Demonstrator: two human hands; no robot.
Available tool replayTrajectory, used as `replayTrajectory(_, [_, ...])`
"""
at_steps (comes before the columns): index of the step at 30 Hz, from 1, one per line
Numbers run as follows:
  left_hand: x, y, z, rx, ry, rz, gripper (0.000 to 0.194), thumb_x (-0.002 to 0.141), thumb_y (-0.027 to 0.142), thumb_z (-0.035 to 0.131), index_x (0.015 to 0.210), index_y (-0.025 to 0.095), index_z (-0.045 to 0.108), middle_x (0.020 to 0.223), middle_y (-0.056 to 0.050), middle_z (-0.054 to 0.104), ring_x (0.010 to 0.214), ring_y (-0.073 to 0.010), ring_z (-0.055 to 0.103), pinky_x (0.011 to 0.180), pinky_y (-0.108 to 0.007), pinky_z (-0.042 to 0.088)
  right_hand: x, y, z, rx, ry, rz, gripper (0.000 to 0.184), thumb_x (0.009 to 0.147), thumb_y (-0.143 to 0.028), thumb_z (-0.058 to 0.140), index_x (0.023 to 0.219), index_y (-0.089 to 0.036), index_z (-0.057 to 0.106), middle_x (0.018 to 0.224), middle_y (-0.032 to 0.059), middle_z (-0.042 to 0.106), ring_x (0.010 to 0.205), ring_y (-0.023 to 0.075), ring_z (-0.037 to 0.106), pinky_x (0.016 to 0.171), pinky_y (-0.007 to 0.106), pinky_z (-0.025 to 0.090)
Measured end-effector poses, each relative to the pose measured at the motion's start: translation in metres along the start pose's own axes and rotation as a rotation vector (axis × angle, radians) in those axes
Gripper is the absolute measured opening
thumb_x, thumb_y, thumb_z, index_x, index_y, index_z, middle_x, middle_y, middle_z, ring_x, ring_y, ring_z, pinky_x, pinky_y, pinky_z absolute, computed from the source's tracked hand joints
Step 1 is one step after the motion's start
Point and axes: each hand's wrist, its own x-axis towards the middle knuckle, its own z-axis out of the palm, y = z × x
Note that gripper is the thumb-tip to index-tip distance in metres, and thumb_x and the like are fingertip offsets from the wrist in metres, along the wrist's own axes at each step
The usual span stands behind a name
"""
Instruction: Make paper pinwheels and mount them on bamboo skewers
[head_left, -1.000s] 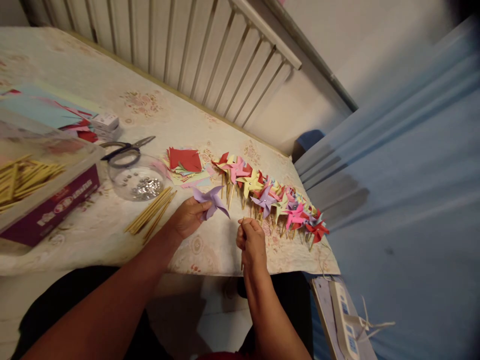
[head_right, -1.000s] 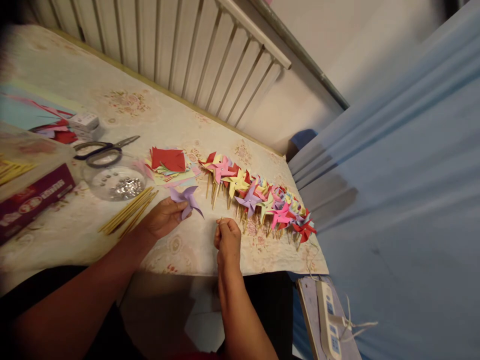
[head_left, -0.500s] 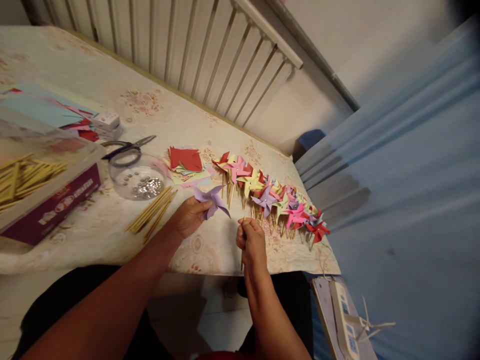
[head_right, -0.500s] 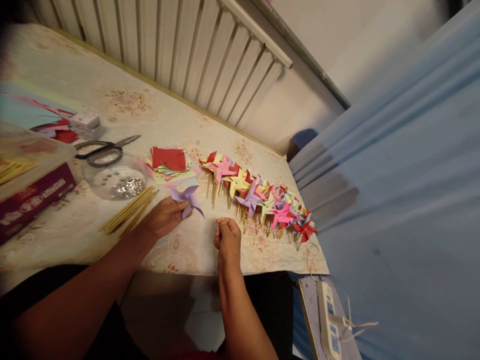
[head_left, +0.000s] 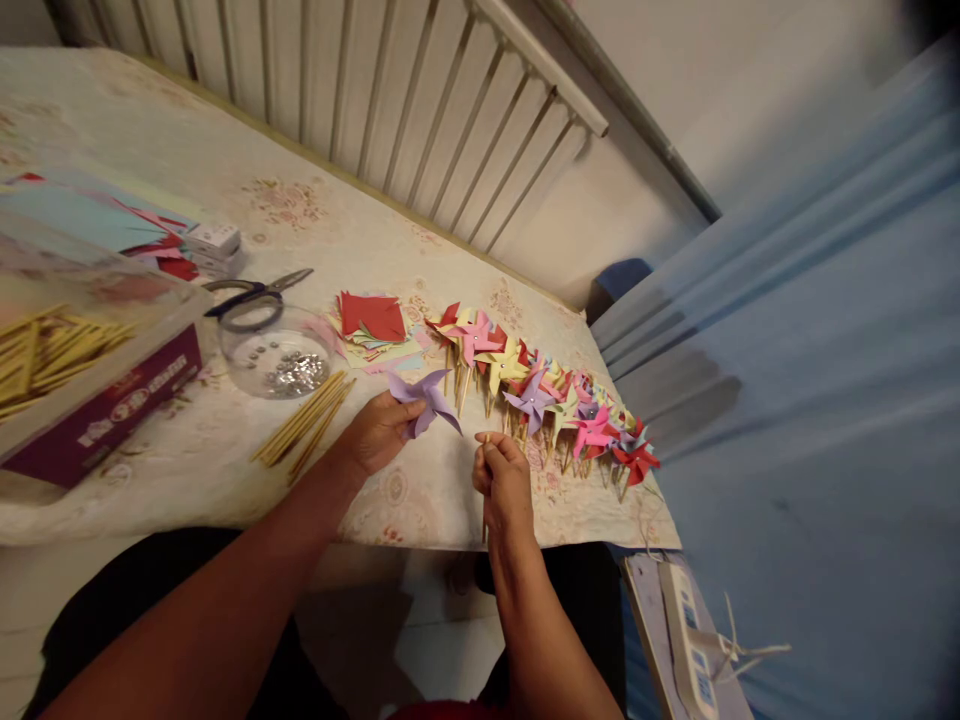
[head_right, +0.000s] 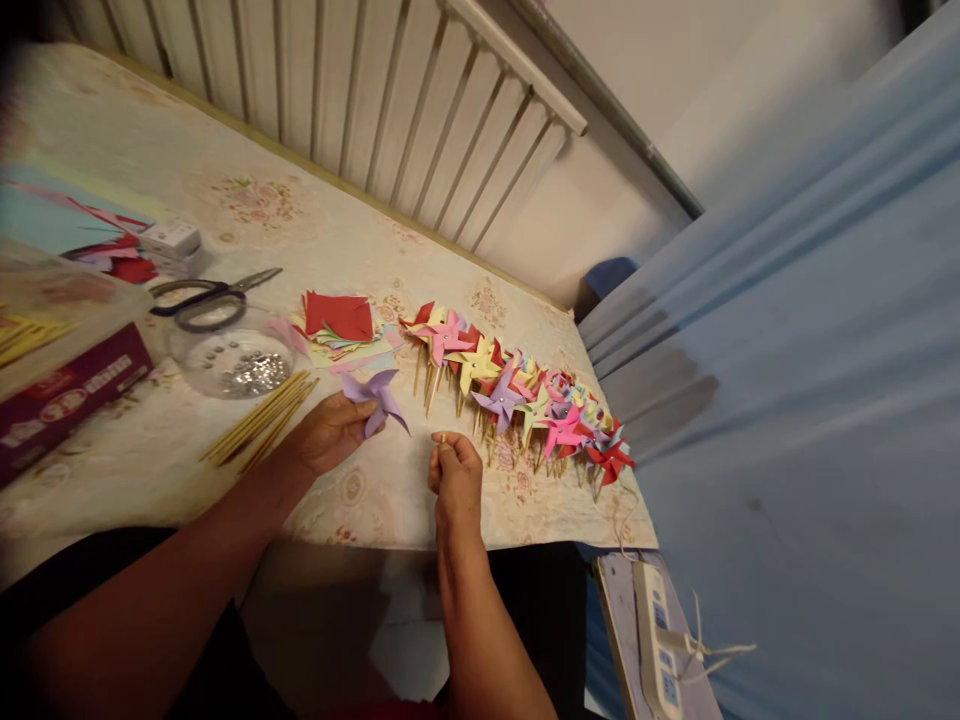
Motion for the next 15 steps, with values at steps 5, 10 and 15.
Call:
replayTrajectory(5, [0.0008,-0.0004,-0.0012,-0.020,-0.023,-0.007,0.015,0.070,0.018,0.077,0.078,0.010,0.068,0.064,-0.001,0.063,0.057,-0.0080,0.052,0.054,-0.020,0.038,0.0013,0.0006,-0.0004,-0.007,0.000,-0.007,0.019,0.070,-0.032,0.063,0.082,-0.018,0.059,0.051,-0.0096,0.046,0.035,0.0018,0.020,0.038,0.019,0.008])
replayTrajectory(10, [0.0013,-0.0011,-0.0017,-0.006,-0.010,-0.002,0.016,0.068,0.020,0.078,0.076,0.011,0.068,0.065,0.000,0.062,0.056,-0.0074,0.050,0.054,-0.020,0.037,0.0030,0.0026,-0.0025,-0.028,0.018,-0.024,0.020,0.068,-0.029,0.063,0.083,-0.018,0.059,0.053,-0.0091,0.048,0.035,0.0016,0.021,0.038,0.019,0.009])
replayTrajectory(15, [0.0017,-0.0018,-0.0021,0.009,0.013,0.000,0.017,0.067,0.020,0.078,0.077,0.011,0.068,0.066,0.000,0.061,0.055,-0.0067,0.048,0.051,-0.019,0.034,0.0056,0.0053,-0.0031,-0.047,0.009,0.001,0.020,0.069,-0.032,0.063,0.083,-0.018,0.058,0.051,-0.0097,0.046,0.035,0.0020,0.021,0.038,0.019,0.009])
